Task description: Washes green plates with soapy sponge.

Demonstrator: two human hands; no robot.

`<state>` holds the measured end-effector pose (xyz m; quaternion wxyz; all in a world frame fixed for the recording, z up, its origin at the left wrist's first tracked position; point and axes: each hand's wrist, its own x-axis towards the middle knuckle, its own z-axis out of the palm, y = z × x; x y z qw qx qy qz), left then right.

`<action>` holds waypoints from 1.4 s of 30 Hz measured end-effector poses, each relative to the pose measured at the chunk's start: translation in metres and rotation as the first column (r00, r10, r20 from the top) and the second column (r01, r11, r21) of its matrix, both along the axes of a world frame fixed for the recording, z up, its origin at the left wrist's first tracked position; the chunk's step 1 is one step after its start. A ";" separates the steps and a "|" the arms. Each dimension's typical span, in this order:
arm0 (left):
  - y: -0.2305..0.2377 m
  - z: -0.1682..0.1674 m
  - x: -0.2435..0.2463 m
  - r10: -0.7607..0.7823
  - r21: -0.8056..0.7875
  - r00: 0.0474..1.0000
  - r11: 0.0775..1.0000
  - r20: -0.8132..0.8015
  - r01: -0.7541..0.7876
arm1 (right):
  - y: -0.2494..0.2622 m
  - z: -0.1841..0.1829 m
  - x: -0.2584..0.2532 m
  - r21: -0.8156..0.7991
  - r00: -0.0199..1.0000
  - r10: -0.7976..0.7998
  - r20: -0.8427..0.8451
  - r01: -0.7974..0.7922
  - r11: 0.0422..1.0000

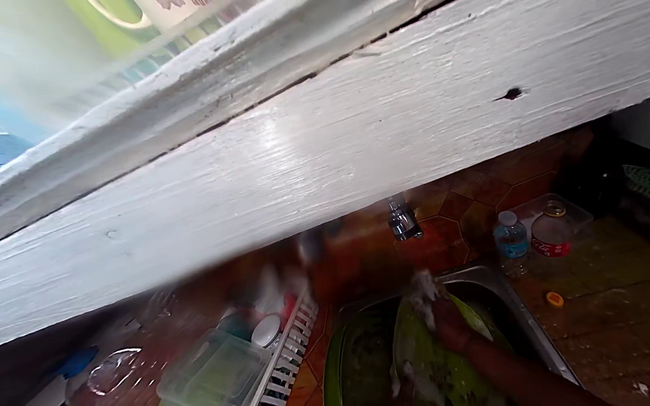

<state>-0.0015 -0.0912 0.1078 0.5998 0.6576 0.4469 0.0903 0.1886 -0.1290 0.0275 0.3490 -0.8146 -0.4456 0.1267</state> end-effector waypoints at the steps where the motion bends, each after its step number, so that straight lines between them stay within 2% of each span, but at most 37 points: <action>1: 0.003 0.001 -0.003 0.037 -0.017 0.999 0.999 0.039 -0.037 | -0.004 -0.005 0.010 -0.041 1.000 0.004 0.014 -0.003 0.999; 4: 0.012 -0.001 -0.005 0.202 -0.072 0.975 0.978 0.095 -0.196 | -0.028 -0.014 0.010 -0.136 0.995 0.098 0.025 -0.093 0.986; 6: 0.019 -0.003 -0.003 0.296 -0.106 0.950 0.952 0.095 -0.286 | -0.042 -0.011 -0.010 -0.166 0.983 0.161 -0.091 -0.175 0.971; 8: 0.022 -0.008 0.001 0.333 -0.124 0.935 0.940 0.120 -0.319 | -0.052 -0.005 -0.032 -0.120 0.947 0.260 -0.187 -0.285 0.951; 12: 0.028 -0.020 0.014 0.432 -0.222 0.885 0.893 0.176 -0.391 | -0.058 0.003 -0.060 0.011 0.837 0.512 -0.193 -0.520 0.854; 14: 0.033 -0.018 0.016 0.456 -0.279 0.875 0.872 0.164 -0.402 | -0.065 0.022 -0.061 0.002 0.788 0.593 -0.166 -0.601 0.799; 16: 0.038 -0.018 0.016 0.455 -0.318 0.879 0.862 0.140 -0.395 | -0.073 0.055 -0.059 -0.090 0.782 0.596 -0.183 -0.617 0.782; 18: 0.041 -0.016 0.016 0.398 -0.332 0.910 0.879 0.115 -0.342 | -0.078 0.086 -0.052 -0.192 0.784 0.586 -0.205 -0.619 0.761; 20: 0.042 -0.012 0.013 0.275 -0.283 0.959 0.927 0.067 -0.246 | -0.082 0.105 -0.042 -0.191 0.777 0.590 -0.219 -0.627 0.755; 22: 0.045 -0.008 0.002 0.068 -0.127 0.998 0.990 -0.005 -0.068 | -0.085 0.111 -0.027 -0.121 0.782 0.586 -0.212 -0.617 0.778; 23: 0.048 -0.007 -0.007 -0.076 -0.005 0.996 0.997 -0.045 0.076 | -0.086 0.113 -0.018 -0.085 0.779 0.588 -0.220 -0.615 0.784; 25: 0.054 -0.006 -0.017 -0.356 0.230 0.925 0.897 -0.133 0.378 | -0.085 0.118 0.000 -0.039 0.765 0.592 -0.254 -0.620 0.784; 26: 0.054 -0.001 -0.018 -0.438 0.262 0.879 0.841 -0.187 0.474 | -0.083 0.119 0.007 -0.037 0.754 0.594 -0.281 -0.627 0.778; 28: 0.048 0.007 -0.014 -0.506 0.259 0.815 0.778 -0.283 0.573 | -0.078 0.117 0.017 -0.034 0.745 0.594 -0.304 -0.631 0.775; 30: 0.043 0.002 -0.010 -0.543 0.206 0.777 0.760 -0.319 0.616 | -0.073 0.113 0.022 -0.012 0.784 0.561 -0.266 -0.585 0.811; 33: 0.038 -0.011 -0.010 -0.602 0.171 0.791 0.773 -0.110 0.611 | -0.074 0.120 0.018 0.044 0.915 0.401 -0.047 -0.399 0.916; 35: 0.033 -0.015 -0.011 -0.552 0.134 0.834 0.826 -0.004 0.548 | -0.078 0.119 0.000 0.173 0.973 0.231 0.021 -0.231 0.957; 37: 0.026 -0.015 -0.009 -0.483 0.113 0.875 0.873 0.049 0.475 | -0.077 0.102 -0.030 0.345 0.986 0.164 0.003 -0.155 0.926; 39: 0.022 -0.020 -0.010 -0.398 0.121 0.907 0.916 0.139 0.383 | -0.073 0.077 -0.060 0.449 0.974 0.217 0.067 -0.224 0.865; 41: 0.017 -0.029 -0.009 -0.330 0.096 0.916 0.944 0.226 0.317 | -0.068 0.052 -0.074 0.432 0.935 0.273 0.228 -0.348 0.832; 42: 0.013 -0.027 -0.008 -0.293 0.057 0.925 0.956 0.244 0.288 | -0.065 0.042 -0.074 0.419 0.921 0.252 0.296 -0.363 0.833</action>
